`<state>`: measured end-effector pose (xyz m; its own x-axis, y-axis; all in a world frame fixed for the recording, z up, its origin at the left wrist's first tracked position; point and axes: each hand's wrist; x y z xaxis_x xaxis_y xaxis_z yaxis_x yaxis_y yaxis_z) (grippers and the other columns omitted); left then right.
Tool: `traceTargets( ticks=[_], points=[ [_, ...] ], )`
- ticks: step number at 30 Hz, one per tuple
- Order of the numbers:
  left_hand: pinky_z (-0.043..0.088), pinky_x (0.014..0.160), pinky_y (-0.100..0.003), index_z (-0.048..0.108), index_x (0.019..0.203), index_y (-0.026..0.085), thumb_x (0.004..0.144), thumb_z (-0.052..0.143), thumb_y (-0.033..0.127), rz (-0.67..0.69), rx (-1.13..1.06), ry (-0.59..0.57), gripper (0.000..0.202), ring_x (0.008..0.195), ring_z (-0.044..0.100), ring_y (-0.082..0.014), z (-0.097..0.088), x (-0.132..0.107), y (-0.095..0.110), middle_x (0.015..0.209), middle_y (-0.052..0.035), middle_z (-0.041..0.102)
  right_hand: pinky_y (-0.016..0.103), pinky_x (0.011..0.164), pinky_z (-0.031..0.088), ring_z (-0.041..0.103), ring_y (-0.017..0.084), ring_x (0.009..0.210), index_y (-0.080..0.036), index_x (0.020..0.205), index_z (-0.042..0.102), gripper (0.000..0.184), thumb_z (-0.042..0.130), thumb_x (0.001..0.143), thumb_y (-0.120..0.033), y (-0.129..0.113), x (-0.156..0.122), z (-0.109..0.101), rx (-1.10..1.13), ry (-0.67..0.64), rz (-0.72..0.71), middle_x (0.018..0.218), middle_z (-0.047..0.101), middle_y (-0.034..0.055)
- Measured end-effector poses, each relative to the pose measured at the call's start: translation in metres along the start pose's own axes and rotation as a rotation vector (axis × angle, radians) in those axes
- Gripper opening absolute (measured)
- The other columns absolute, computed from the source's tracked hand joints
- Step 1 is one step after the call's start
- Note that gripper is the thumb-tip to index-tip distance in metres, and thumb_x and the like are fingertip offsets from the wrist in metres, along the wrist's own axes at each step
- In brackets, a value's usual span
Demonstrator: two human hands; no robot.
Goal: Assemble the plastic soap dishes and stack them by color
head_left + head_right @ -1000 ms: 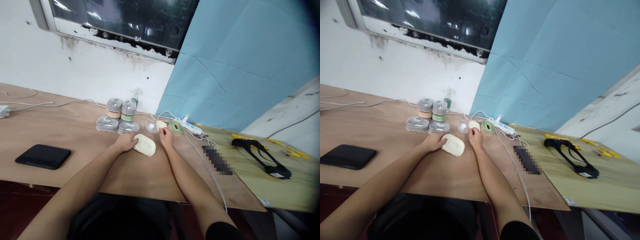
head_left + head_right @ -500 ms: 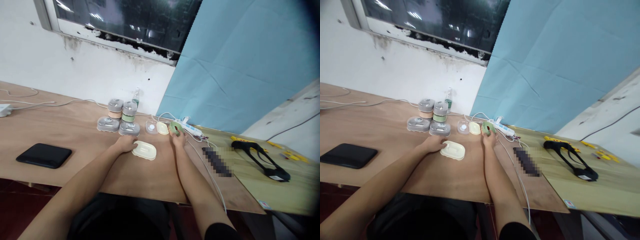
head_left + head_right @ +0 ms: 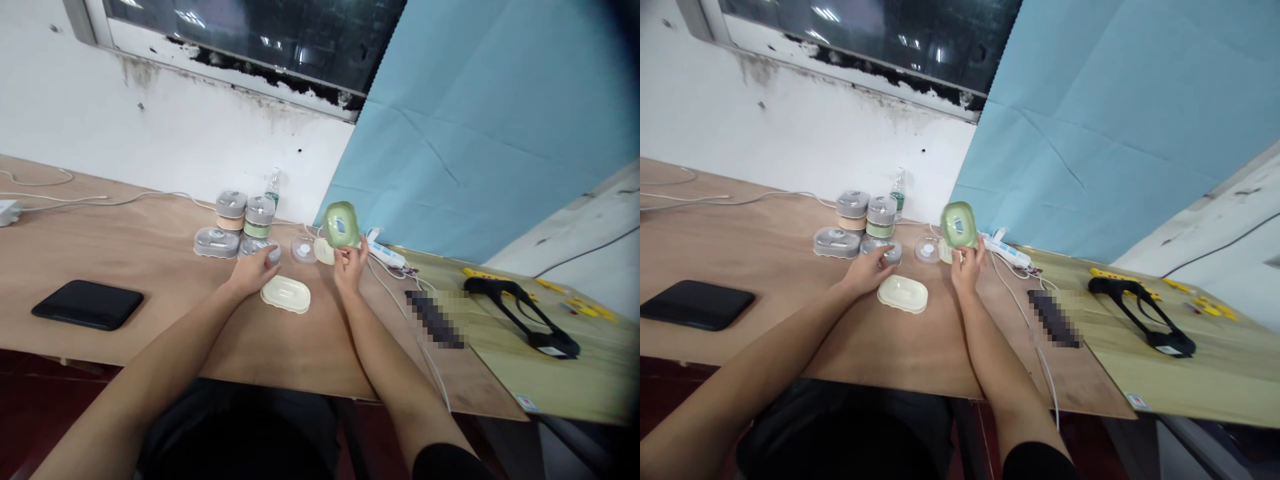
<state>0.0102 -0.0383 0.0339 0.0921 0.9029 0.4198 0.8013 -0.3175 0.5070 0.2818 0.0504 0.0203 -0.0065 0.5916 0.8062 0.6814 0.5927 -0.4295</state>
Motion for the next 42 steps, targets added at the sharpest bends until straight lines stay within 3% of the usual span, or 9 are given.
traceTargets(
  ticks=[4,7,10,15,18,21,27,32,42],
  points=[
    [0.049,0.072,-0.031,0.024,0.145,0.023,0.08,0.062,0.047,0.056,-0.086,0.189,0.079,0.076,0.06,-0.016,-0.003,-0.002,0.001,0.123,-0.0107,0.054,0.04,0.088,0.047,0.049,0.025,0.118,-0.02,0.094,0.052,0.03,0.039,0.091,-0.047,-0.031,-0.012,0.009,0.139,-0.082,-0.267,0.133,0.045,0.0162],
    [0.049,0.07,-0.03,0.026,0.144,0.024,0.079,0.063,0.048,0.114,-0.145,0.255,0.079,0.072,0.058,-0.0128,-0.007,-0.003,0.003,0.134,-0.0131,0.044,0.037,0.077,0.049,0.06,0.022,0.091,-0.021,0.092,0.051,0.036,0.031,0.093,-0.051,-0.042,-0.022,0.015,0.217,-0.168,-0.345,0.101,0.061,0.0114],
    [0.049,0.074,-0.029,0.037,0.138,0.023,0.083,0.058,0.041,0.135,-0.156,0.265,0.062,0.071,0.057,-0.0121,-0.008,-0.002,0.003,0.13,-0.0106,0.049,0.032,0.06,0.046,0.055,0.018,0.062,-0.021,0.089,0.051,0.045,0.031,0.089,-0.062,-0.045,-0.029,0.018,0.276,-0.218,-0.207,0.072,0.057,0.0038],
    [0.046,0.079,-0.03,0.054,0.125,0.022,0.089,0.05,0.042,0.107,-0.078,0.255,0.042,0.086,0.06,-0.0177,-0.008,-0.001,0.002,0.111,-0.0067,0.063,0.026,0.047,0.035,0.042,0.013,0.051,-0.021,0.082,0.049,0.054,0.043,0.076,-0.074,-0.049,-0.024,0.013,0.418,-0.232,0.04,0.058,0.045,-0.0025],
    [0.045,0.076,-0.029,0.054,0.127,0.021,0.09,0.044,0.051,0.031,-0.044,0.183,0.048,0.084,0.061,-0.0187,-0.011,-0.002,0.005,0.096,-0.0052,0.067,0.024,0.045,0.03,0.038,0.011,0.048,-0.021,0.066,0.044,0.054,0.047,0.073,-0.074,-0.053,-0.012,0.004,0.425,-0.381,0.163,0.052,0.04,-0.0033],
    [0.045,0.071,-0.028,0.056,0.124,0.023,0.091,0.036,0.055,-0.054,0.016,0.009,0.051,0.081,0.063,-0.0195,-0.013,-0.002,0.009,0.087,-0.004,0.069,0.023,0.042,0.027,0.037,0.01,0.043,-0.021,0.055,0.04,0.058,0.046,0.072,-0.076,-0.051,0.0,-0.006,0.422,-0.728,0.33,0.045,0.039,-0.0028],
    [0.046,0.07,-0.029,0.069,0.09,0.022,0.091,0.031,0.052,-0.067,0.112,-0.323,0.049,0.087,0.063,-0.0231,-0.006,0.002,0.003,0.093,-0.0063,0.071,0.021,0.034,0.025,0.039,0.008,0.034,-0.017,0.054,0.052,0.056,0.054,0.071,-0.07,-0.036,0.003,-0.01,0.247,-1.25,0.484,0.043,0.053,-0.0003],
    [0.046,0.07,-0.03,0.07,0.085,0.021,0.09,0.03,0.048,-0.084,0.078,-0.381,0.048,0.086,0.064,-0.0229,-0.004,0.004,-0.006,0.094,-0.006,0.071,0.019,0.033,0.028,0.045,0.008,0.034,-0.019,0.055,0.046,0.051,0.068,0.063,-0.064,-0.035,-0.002,-0.003,0.22,-1.311,0.46,0.044,0.054,-0.0027],
    [0.047,0.075,-0.032,0.068,0.099,0.02,0.091,0.03,0.048,-0.069,0.181,-0.432,0.047,0.091,0.063,-0.0248,-0.008,0.002,-0.006,0.102,-0.0091,0.07,0.017,0.034,0.027,0.044,0.007,0.035,-0.021,0.056,0.037,0.053,0.071,0.061,-0.062,-0.048,-0.009,0.001,0.28,-1.212,0.463,0.041,0.048,-0.006]
  ],
)
Point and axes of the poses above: each hand's wrist, its own x-axis towards the middle knuckle, its own z-axis out of the palm, y = z × x
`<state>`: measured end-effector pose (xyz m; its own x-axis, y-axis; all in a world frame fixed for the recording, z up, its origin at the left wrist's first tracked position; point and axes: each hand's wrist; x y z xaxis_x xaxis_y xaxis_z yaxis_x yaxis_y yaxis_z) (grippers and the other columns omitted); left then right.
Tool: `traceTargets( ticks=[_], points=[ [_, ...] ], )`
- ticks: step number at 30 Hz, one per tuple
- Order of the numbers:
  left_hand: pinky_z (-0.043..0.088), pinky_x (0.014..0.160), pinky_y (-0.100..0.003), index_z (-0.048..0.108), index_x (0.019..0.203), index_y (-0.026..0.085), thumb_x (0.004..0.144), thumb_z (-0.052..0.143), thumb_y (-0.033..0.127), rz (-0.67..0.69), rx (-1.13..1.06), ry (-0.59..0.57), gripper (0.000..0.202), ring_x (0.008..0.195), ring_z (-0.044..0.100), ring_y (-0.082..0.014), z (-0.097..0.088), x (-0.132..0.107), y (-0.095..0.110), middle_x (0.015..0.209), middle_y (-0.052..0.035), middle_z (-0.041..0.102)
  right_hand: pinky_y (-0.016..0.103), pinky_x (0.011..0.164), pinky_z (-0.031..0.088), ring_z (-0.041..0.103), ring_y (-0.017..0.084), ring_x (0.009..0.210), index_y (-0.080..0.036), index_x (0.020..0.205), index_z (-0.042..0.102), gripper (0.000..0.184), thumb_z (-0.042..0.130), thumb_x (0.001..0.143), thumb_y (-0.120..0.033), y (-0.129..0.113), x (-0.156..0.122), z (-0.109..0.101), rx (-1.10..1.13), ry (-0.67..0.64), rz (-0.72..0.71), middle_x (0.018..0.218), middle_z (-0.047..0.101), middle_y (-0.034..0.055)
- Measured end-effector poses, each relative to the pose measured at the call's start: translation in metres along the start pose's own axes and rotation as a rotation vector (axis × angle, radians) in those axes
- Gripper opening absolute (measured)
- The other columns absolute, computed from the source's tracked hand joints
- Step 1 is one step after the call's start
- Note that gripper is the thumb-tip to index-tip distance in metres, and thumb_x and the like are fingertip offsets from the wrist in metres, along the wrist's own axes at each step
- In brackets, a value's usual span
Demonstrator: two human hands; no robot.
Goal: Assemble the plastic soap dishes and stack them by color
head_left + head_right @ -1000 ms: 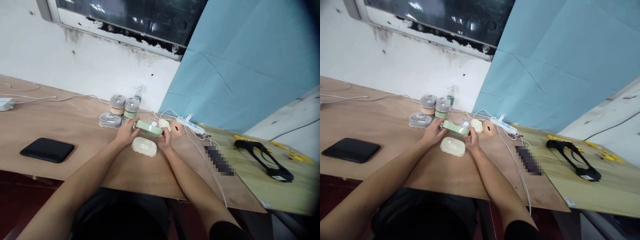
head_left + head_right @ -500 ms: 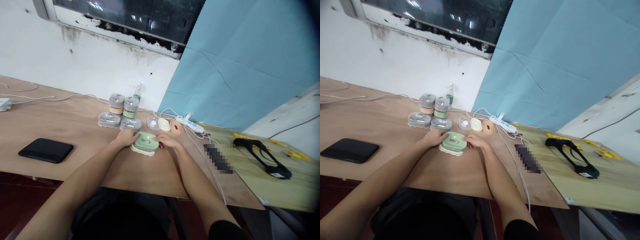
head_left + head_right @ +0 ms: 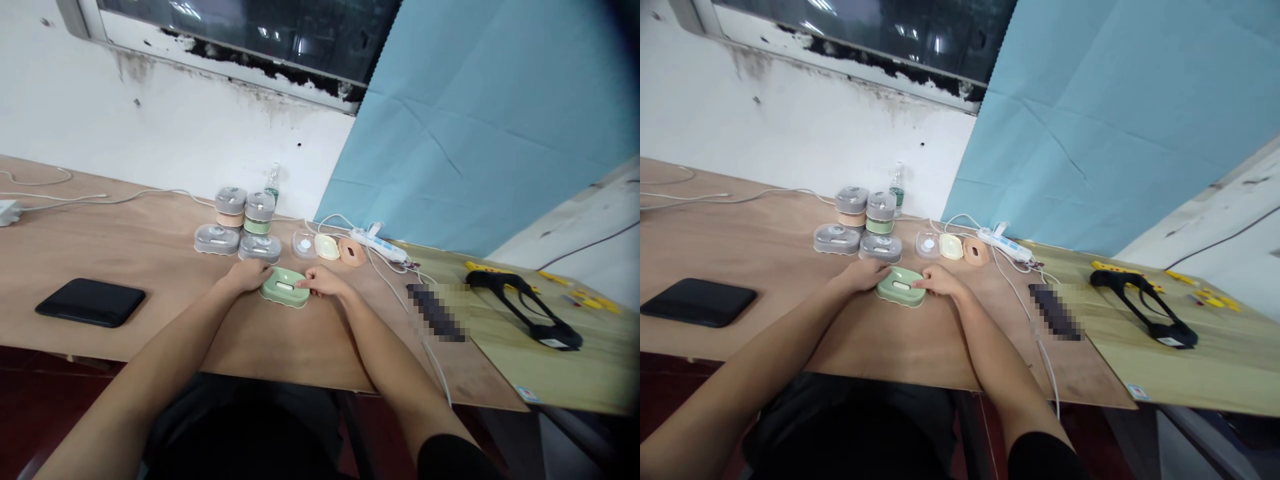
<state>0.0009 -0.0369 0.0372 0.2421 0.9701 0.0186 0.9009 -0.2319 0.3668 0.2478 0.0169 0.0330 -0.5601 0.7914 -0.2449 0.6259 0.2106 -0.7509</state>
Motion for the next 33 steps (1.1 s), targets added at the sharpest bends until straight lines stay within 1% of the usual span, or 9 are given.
traceTargets(
  ticks=[3,5,7,10,13,16,20,27,33],
  points=[
    [0.048,0.077,-0.034,0.066,0.101,0.02,0.091,0.029,0.046,-0.004,0.026,-0.009,0.046,0.092,0.063,-0.0256,0.002,0.001,0.0,0.104,-0.0101,0.069,0.018,0.036,0.025,0.042,0.007,0.037,-0.021,0.057,0.035,0.053,0.07,0.061,-0.061,-0.001,0.002,0.004,-0.031,0.006,-0.04,0.041,0.045,-0.0069],
    [0.048,0.078,-0.034,0.066,0.1,0.019,0.092,0.028,0.045,0.003,0.016,-0.015,0.047,0.092,0.063,-0.0257,0.003,0.001,0.0,0.103,-0.0104,0.069,0.019,0.039,0.025,0.041,0.008,0.041,-0.021,0.056,0.035,0.053,0.07,0.061,-0.06,0.001,0.005,0.004,-0.064,0.087,-0.094,0.044,0.045,-0.0063],
    [0.048,0.078,-0.035,0.066,0.097,0.019,0.092,0.027,0.046,-0.003,0.002,-0.015,0.048,0.092,0.063,-0.0259,0.003,0.001,0.001,0.103,-0.0106,0.069,0.02,0.044,0.029,0.041,0.009,0.047,-0.021,0.055,0.037,0.05,0.067,0.065,-0.06,0.006,0.009,0.0,-0.094,0.31,-0.158,0.048,0.046,-0.0044],
    [0.048,0.076,-0.035,0.066,0.096,0.02,0.092,0.026,0.047,-0.015,-0.008,-0.012,0.048,0.092,0.063,-0.026,0.003,0.0,0.001,0.104,-0.0103,0.068,0.025,0.055,0.039,0.047,0.013,0.057,-0.02,0.06,0.046,0.041,0.053,0.078,-0.057,0.023,0.015,-0.013,-0.106,0.747,-0.172,0.059,0.054,0.0008],
    [0.048,0.076,-0.034,0.065,0.095,0.02,0.092,0.026,0.047,-0.011,-0.006,-0.018,0.047,0.092,0.063,-0.0255,0.003,-0.001,0.002,0.102,-0.0103,0.068,0.031,0.071,0.046,0.057,0.018,0.074,-0.017,0.085,0.06,0.034,0.047,0.082,-0.048,0.051,0.021,-0.029,-0.139,0.988,-0.138,0.084,0.065,0.0079],
    [0.048,0.075,-0.034,0.064,0.096,0.019,0.092,0.027,0.048,-0.001,0.002,-0.017,0.048,0.092,0.063,-0.0259,0.003,-0.001,0.002,0.102,-0.0107,0.068,0.038,0.091,0.044,0.058,0.024,0.103,-0.013,0.112,0.059,0.041,0.049,0.08,-0.037,0.077,0.028,-0.041,-0.212,0.992,-0.11,0.114,0.062,0.0147],
    [0.048,0.076,-0.035,0.064,0.1,0.02,0.092,0.028,0.049,0.011,-0.001,-0.018,0.047,0.093,0.063,-0.026,0.003,-0.001,0.002,0.102,-0.0103,0.068,0.042,0.104,0.037,0.048,0.026,0.124,-0.013,0.129,0.051,0.052,0.051,0.08,-0.031,0.09,0.035,-0.042,-0.281,0.849,-0.054,0.132,0.053,0.0152],
    [0.048,0.077,-0.033,0.064,0.102,0.021,0.091,0.029,0.051,0.027,-0.006,-0.019,0.047,0.094,0.063,-0.0256,0.002,-0.002,0.004,0.104,-0.0096,0.068,0.044,0.102,0.04,0.049,0.027,0.124,-0.019,0.139,0.042,0.057,0.051,0.085,-0.036,0.07,0.031,-0.027,-0.393,0.721,-0.135,0.136,0.052,0.0132],
    [0.047,0.076,-0.035,0.064,0.1,0.02,0.091,0.027,0.053,0.035,-0.005,-0.019,0.05,0.092,0.063,-0.0264,0.004,-0.001,0.002,0.102,-0.0103,0.068,0.039,0.086,0.049,0.062,0.025,0.096,-0.018,0.133,0.048,0.056,0.057,0.08,-0.037,0.059,0.028,-0.021,-0.414,0.744,-0.026,0.11,0.063,0.0118]
  ],
)
Point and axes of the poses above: each hand's wrist, its own x-axis towards the middle knuckle, its own z-axis out of the palm, y = z × x
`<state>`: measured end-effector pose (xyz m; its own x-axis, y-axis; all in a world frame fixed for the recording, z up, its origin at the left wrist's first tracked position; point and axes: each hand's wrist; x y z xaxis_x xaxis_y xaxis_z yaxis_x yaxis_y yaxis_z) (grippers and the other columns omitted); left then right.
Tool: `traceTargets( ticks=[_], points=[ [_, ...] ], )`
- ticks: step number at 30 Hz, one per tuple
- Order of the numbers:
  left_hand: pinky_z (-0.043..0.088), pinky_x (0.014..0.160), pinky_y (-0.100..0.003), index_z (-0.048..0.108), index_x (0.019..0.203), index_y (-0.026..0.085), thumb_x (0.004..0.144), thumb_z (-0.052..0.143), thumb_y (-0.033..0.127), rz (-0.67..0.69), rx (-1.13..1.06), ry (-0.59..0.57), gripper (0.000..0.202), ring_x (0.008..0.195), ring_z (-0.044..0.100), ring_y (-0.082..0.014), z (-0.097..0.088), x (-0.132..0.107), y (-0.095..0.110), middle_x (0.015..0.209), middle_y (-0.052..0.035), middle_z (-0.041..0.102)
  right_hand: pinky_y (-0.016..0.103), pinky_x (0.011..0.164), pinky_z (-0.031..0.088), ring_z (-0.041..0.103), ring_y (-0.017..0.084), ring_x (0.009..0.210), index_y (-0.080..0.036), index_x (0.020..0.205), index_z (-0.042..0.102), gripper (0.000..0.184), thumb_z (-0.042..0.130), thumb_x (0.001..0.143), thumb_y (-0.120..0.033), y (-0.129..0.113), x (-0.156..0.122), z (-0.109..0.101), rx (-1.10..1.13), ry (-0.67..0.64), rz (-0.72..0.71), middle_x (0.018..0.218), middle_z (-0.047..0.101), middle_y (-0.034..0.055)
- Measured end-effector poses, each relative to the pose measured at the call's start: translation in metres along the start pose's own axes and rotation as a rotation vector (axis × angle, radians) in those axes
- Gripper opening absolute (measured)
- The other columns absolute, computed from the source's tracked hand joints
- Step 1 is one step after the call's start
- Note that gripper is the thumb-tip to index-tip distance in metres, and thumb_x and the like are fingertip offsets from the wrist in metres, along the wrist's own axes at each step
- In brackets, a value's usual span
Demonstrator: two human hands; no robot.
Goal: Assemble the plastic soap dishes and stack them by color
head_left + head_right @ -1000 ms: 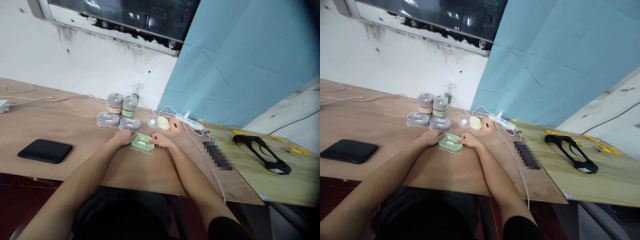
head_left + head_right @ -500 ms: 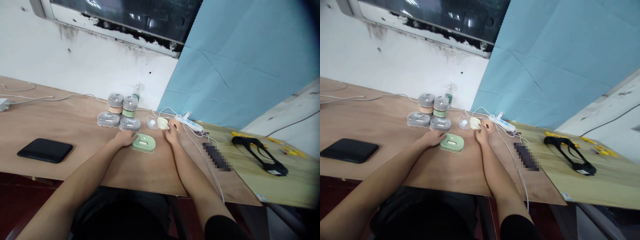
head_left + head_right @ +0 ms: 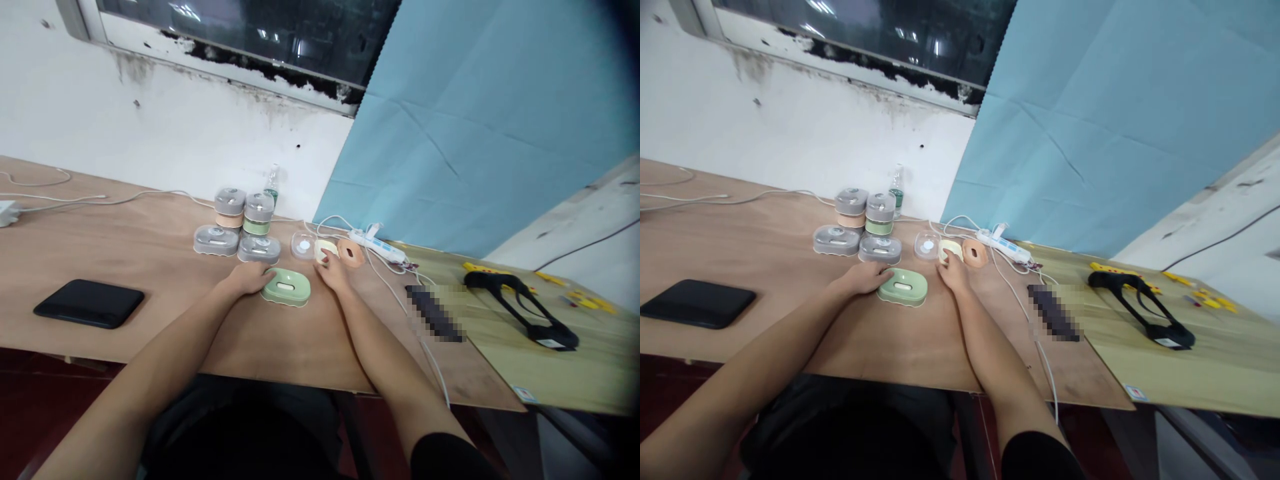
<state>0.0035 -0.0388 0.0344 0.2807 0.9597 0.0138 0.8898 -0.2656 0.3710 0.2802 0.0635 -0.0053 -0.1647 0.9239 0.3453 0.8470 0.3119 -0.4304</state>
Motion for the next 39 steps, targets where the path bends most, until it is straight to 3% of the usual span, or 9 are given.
traceTargets(
  ticks=[5,10,15,18,22,27,31,34,39],
  points=[
    [0.047,0.074,-0.032,0.064,0.1,0.02,0.092,0.026,0.052,0.0,0.013,0.004,0.05,0.091,0.063,-0.0249,-0.001,-0.001,0.001,0.102,-0.0094,0.069,0.038,0.085,0.048,0.061,0.025,0.094,-0.018,0.134,0.046,0.059,0.058,0.077,-0.031,-0.009,-0.002,-0.003,-0.046,0.017,-0.033,0.106,0.063,0.0117],
    [0.048,0.075,-0.033,0.064,0.101,0.02,0.092,0.026,0.052,0.013,0.013,-0.003,0.05,0.092,0.063,-0.0255,-0.003,-0.002,0.004,0.103,-0.0093,0.069,0.04,0.095,0.045,0.051,0.028,0.116,-0.022,0.139,0.042,0.059,0.056,0.081,-0.03,-0.019,-0.007,-0.001,-0.049,0.036,-0.19,0.129,0.049,0.0132],
    [0.048,0.075,-0.034,0.063,0.1,0.02,0.091,0.026,0.053,0.007,0.019,-0.005,0.05,0.093,0.063,-0.0264,-0.002,-0.001,0.003,0.102,-0.0095,0.069,0.041,0.098,0.042,0.049,0.027,0.12,-0.022,0.108,0.064,0.028,0.053,0.085,-0.033,-0.021,-0.007,0.006,-0.008,0.028,-0.19,0.131,0.048,0.0107],
    [0.048,0.077,-0.035,0.063,0.102,0.022,0.091,0.027,0.051,0.004,0.03,-0.008,0.048,0.094,0.063,-0.0268,0.0,0.0,0.002,0.104,-0.009,0.068,0.04,0.095,0.043,0.05,0.026,0.118,-0.02,0.092,0.063,0.015,0.054,0.083,-0.029,-0.018,-0.005,0.008,0.051,0.095,-0.205,0.128,0.051,0.0098],
    [0.048,0.077,-0.036,0.064,0.102,0.022,0.091,0.028,0.046,-0.023,0.044,0.007,0.044,0.095,0.063,-0.0271,0.002,0.002,0.0,0.104,-0.009,0.068,0.035,0.082,0.047,0.059,0.02,0.093,-0.02,0.09,0.057,0.012,0.055,0.081,-0.027,-0.015,-0.004,0.01,0.145,0.103,-0.283,0.117,0.057,0.009],
    [0.048,0.075,-0.035,0.064,0.106,0.025,0.089,0.034,0.043,-0.069,0.022,0.051,0.038,0.096,0.063,-0.0265,0.003,0.004,-0.003,0.108,-0.0063,0.068,0.03,0.067,0.045,0.054,0.015,0.065,-0.02,0.09,0.052,0.019,0.058,0.079,-0.034,-0.021,-0.005,0.01,0.225,0.147,-0.188,0.083,0.057,0.0016],
    [0.048,0.075,-0.034,0.064,0.107,0.027,0.088,0.038,0.048,-0.065,-0.019,0.127,0.039,0.097,0.063,-0.0267,0.001,0.003,-0.003,0.107,-0.0054,0.068,0.028,0.063,0.044,0.051,0.013,0.065,-0.021,0.082,0.045,0.031,0.066,0.073,-0.042,-0.036,-0.008,-0.002,0.333,0.305,-0.124,0.076,0.051,-0.0011],
    [0.047,0.075,-0.034,0.06,0.117,0.025,0.088,0.041,0.054,-0.089,-0.089,0.238,0.045,0.094,0.063,-0.026,0.0,0.002,-0.001,0.1,-0.0055,0.069,0.027,0.062,0.045,0.051,0.013,0.066,-0.022,0.08,0.041,0.035,0.064,0.075,-0.047,-0.05,-0.015,-0.012,0.469,0.441,-0.195,0.081,0.049,0.0003],
    [0.047,0.076,-0.031,0.03,0.143,0.021,0.088,0.044,0.056,-0.018,-0.245,0.486,0.067,0.085,0.063,-0.0216,-0.004,-0.003,0.005,0.099,-0.0054,0.067,0.029,0.057,0.047,0.051,0.014,0.065,-0.025,0.084,0.035,0.043,0.054,0.076,-0.063,-0.072,-0.034,-0.008,0.724,0.445,-0.413,0.079,0.046,0.0006]
  ],
)
Point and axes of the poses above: each hand's wrist, its own x-axis towards the middle knuckle, its own z-axis out of the palm, y = z × x
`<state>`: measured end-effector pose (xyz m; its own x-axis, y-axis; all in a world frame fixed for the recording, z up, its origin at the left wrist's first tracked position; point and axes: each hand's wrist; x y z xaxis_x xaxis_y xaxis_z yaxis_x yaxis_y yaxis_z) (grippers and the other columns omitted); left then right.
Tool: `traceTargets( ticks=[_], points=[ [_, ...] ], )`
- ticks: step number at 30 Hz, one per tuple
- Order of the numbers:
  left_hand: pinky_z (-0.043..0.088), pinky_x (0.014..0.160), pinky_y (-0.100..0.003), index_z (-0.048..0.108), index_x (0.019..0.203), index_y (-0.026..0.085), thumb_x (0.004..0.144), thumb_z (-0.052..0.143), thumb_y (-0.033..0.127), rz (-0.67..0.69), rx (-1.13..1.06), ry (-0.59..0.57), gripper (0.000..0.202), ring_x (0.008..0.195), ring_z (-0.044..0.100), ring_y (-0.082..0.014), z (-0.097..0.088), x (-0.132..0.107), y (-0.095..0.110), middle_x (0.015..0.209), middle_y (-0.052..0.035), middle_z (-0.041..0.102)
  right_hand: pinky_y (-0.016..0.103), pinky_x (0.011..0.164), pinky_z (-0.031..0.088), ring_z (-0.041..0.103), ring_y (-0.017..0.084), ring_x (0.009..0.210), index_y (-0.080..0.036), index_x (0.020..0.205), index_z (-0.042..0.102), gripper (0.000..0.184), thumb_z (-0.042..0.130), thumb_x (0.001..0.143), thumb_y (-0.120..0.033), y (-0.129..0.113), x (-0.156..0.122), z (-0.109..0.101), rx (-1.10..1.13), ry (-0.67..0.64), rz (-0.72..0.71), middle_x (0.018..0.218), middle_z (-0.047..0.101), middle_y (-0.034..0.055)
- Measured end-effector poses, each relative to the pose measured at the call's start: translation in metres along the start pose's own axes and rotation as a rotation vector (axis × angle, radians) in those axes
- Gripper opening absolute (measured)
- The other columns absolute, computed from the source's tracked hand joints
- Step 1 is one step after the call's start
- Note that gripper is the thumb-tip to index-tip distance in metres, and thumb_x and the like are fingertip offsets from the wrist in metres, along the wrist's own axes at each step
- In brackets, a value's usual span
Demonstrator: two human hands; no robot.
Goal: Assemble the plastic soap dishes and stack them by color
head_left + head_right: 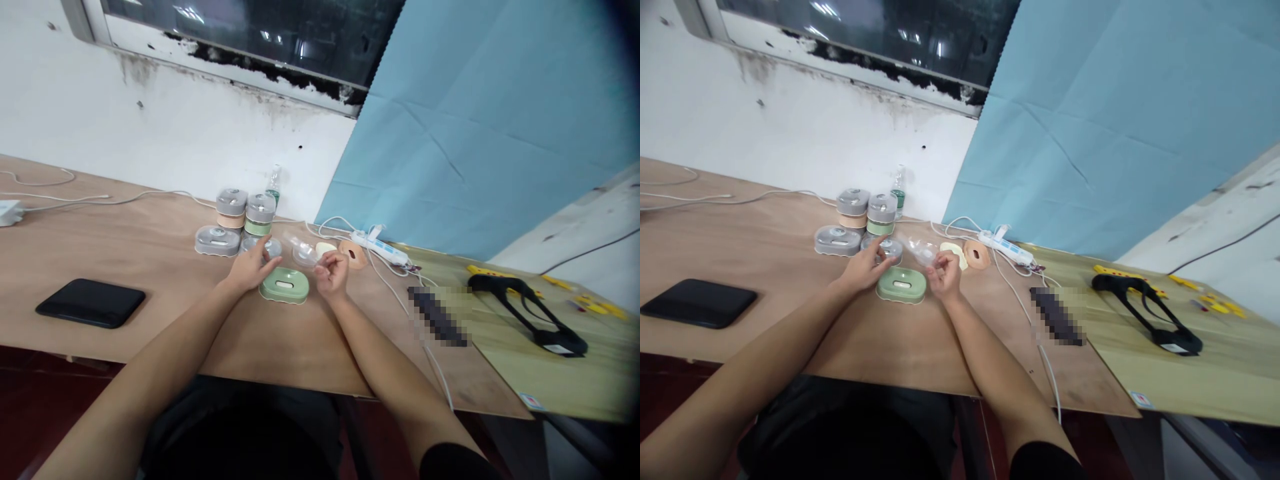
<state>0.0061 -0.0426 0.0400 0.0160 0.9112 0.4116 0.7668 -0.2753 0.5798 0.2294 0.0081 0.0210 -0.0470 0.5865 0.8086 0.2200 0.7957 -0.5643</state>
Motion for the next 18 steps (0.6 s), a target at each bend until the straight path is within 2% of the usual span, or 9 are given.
traceTargets(
  ticks=[2,4,7,9,11,14,18],
  points=[
    [0.046,0.079,-0.031,0.026,0.145,0.019,0.089,0.043,0.054,0.062,-0.056,0.076,0.068,0.089,0.062,-0.0205,-0.003,-0.001,0.002,0.113,-0.0083,0.063,0.029,0.052,0.046,0.051,0.014,0.06,-0.025,0.085,0.034,0.044,0.049,0.078,-0.066,-0.007,-0.007,0.008,0.113,-0.056,0.049,0.077,0.047,-0.0001],
    [0.045,0.081,-0.031,0.032,0.142,0.018,0.091,0.04,0.052,0.114,-0.092,0.12,0.062,0.09,0.061,-0.0198,-0.005,-0.001,0.003,0.118,-0.0095,0.06,0.027,0.047,0.043,0.05,0.012,0.053,-0.025,0.085,0.036,0.042,0.046,0.081,-0.066,-0.015,-0.011,0.014,0.19,-0.118,0.147,0.077,0.049,-0.0003],
    [0.045,0.076,-0.029,0.05,0.13,0.017,0.091,0.041,0.052,0.118,-0.135,0.124,0.054,0.081,0.061,-0.0183,-0.006,0.0,0.003,0.101,-0.0067,0.066,0.026,0.044,0.041,0.049,0.01,0.049,-0.022,0.079,0.043,0.039,0.043,0.085,-0.061,-0.021,-0.008,0.015,0.196,-0.125,0.272,0.079,0.055,0.0014],
    [0.044,0.07,-0.028,0.051,0.13,0.017,0.088,0.045,0.055,0.072,-0.17,0.11,0.057,0.072,0.06,-0.0173,-0.007,0.001,0.003,0.082,-0.0027,0.066,0.026,0.045,0.039,0.048,0.011,0.049,-0.021,0.072,0.049,0.039,0.044,0.086,-0.057,-0.02,-0.003,0.01,0.127,-0.109,0.298,0.071,0.055,0.0013],
    [0.043,0.066,-0.028,0.045,0.135,0.017,0.086,0.047,0.057,0.028,-0.196,0.076,0.064,0.066,0.058,-0.017,-0.007,0.001,0.004,0.067,0.0011,0.062,0.026,0.048,0.037,0.046,0.012,0.049,-0.019,0.062,0.051,0.042,0.046,0.085,-0.054,-0.013,0.003,0.001,0.044,-0.159,0.297,0.057,0.05,-0.0004],
    [0.043,0.064,-0.028,0.049,0.133,0.017,0.084,0.046,0.061,-0.004,-0.186,-0.03,0.065,0.066,0.059,-0.0184,-0.006,0.002,0.003,0.063,0.0012,0.061,0.026,0.049,0.033,0.043,0.012,0.047,-0.019,0.05,0.048,0.045,0.046,0.085,-0.048,0.005,0.007,-0.012,-0.026,-0.361,0.319,0.045,0.044,-0.0019],
    [0.046,0.069,-0.03,0.065,0.11,0.016,0.081,0.045,0.065,-0.009,-0.158,-0.231,0.06,0.075,0.062,-0.0222,-0.003,0.004,-0.002,0.08,-0.005,0.069,0.024,0.047,0.026,0.038,0.01,0.046,-0.019,0.047,0.042,0.043,0.047,0.081,-0.044,0.024,0.006,-0.02,-0.084,-0.686,0.365,0.044,0.039,-0.0038]
  ],
)
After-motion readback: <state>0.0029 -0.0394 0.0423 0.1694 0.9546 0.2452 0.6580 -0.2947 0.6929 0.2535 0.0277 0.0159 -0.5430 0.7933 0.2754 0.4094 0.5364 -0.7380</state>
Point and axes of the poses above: each hand's wrist, its own x-axis towards the middle knuckle, its own z-axis out of the palm, y = z × x
